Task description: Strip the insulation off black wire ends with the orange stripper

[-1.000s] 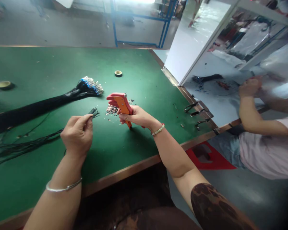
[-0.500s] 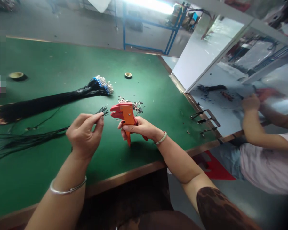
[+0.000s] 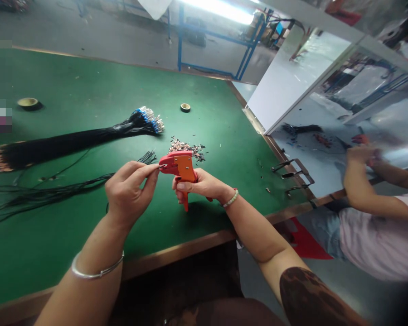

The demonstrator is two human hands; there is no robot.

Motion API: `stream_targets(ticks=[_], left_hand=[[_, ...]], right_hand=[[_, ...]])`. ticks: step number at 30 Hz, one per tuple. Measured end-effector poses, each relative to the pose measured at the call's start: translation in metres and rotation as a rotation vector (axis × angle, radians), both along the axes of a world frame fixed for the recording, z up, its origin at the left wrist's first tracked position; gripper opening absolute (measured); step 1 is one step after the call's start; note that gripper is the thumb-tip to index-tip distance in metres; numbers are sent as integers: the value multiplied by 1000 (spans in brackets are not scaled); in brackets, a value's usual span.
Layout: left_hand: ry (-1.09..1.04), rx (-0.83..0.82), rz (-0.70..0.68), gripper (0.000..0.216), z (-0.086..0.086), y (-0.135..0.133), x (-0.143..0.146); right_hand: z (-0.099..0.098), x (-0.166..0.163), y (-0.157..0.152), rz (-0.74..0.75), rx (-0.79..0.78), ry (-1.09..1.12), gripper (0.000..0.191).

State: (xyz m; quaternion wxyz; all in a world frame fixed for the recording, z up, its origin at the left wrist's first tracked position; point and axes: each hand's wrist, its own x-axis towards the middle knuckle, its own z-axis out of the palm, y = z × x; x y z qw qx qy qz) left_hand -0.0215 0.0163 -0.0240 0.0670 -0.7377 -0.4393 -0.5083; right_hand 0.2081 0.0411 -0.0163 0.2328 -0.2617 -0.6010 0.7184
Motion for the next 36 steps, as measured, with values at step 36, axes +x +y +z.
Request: stream_targets(ticks=[36], left_hand=[[33,48,33,31,6,-4,-8]], right_hand=[[-8,-17,-8,-239,71,-31,41]])
